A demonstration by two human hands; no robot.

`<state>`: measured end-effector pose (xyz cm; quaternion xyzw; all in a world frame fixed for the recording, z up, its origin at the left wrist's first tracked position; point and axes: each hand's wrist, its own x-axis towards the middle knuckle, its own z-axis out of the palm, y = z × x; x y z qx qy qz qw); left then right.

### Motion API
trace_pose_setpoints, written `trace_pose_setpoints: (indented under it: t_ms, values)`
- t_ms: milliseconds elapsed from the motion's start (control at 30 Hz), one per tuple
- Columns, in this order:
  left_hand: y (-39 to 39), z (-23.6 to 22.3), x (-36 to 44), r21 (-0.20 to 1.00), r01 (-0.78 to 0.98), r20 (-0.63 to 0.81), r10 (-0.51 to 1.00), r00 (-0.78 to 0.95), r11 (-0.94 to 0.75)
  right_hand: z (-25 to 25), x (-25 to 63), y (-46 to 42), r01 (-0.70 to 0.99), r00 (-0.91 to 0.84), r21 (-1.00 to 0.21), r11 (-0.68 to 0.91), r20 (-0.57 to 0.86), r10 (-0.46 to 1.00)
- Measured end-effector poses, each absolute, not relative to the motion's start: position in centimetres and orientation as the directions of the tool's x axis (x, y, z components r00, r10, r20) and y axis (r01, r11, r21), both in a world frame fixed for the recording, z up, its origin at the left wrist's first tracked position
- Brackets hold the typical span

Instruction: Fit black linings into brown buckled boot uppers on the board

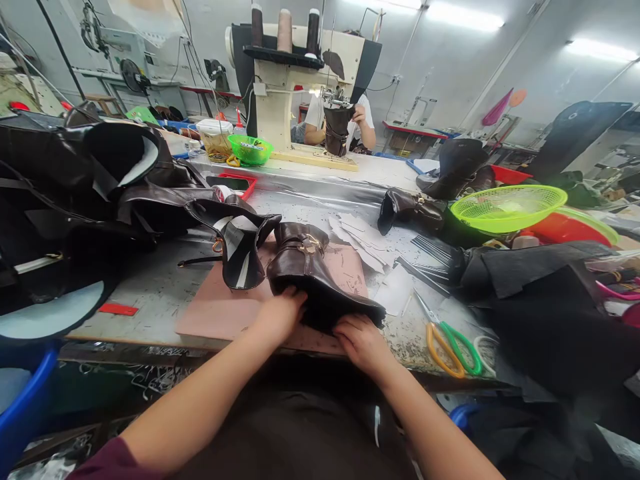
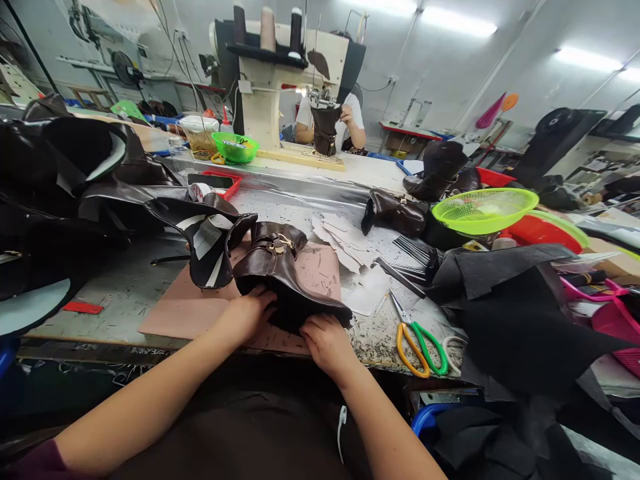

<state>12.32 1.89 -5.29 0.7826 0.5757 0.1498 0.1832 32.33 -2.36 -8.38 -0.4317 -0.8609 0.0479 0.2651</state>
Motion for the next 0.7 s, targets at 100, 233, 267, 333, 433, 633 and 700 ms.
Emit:
trace_pose_setpoints:
  t_ms: [100, 233, 267, 333, 433, 633, 700]
  values:
    - [1.0, -5.5, 12.2, 0.245, 0.802, 0.147, 0.838, 0.525, -0.545, -7.9, 32.3, -2.3, 0.739, -0.512, -0.286, 0.610, 0.350, 0.785]
    - [1.1, -6.3, 11.8, 0.163, 0.522, 0.094, 0.540, 0.836, -0.837, -7.1, 32.0, -2.1, 0.762, -0.509, -0.327, 0.558, 0.231, 0.830]
    - [1.2, -6.4, 11.6, 0.188, 0.499, 0.069, 0.518, 0.852, -0.846, -7.0, 31.9, -2.1, 0.768, -0.501, -0.337, 0.544, 0.214, 0.839]
    - [1.4, -6.2, 11.2, 0.236, 0.474, 0.046, 0.496, 0.867, -0.849, -7.0, 32.0, -2.4, 0.772, -0.497, -0.345, 0.534, 0.197, 0.845]
    - [1.1, -5.3, 10.7, 0.277, 0.467, 0.043, 0.496, 0.867, -0.840, -6.7, 32.6, -3.1, 0.753, -0.507, -0.383, 0.535, 0.179, 0.843]
    - [1.6, -4.7, 12.9, 0.167, 0.742, -0.010, 0.751, 0.660, -0.649, -4.4, 31.6, -2.7, 0.735, -0.519, -0.496, 0.461, 0.026, 0.855]
    - [2.3, -5.3, 13.9, 0.141, 0.804, 0.039, 0.815, 0.578, -0.578, -4.1, 29.7, -1.5, 0.710, -0.459, -0.513, 0.483, 0.183, 0.869]
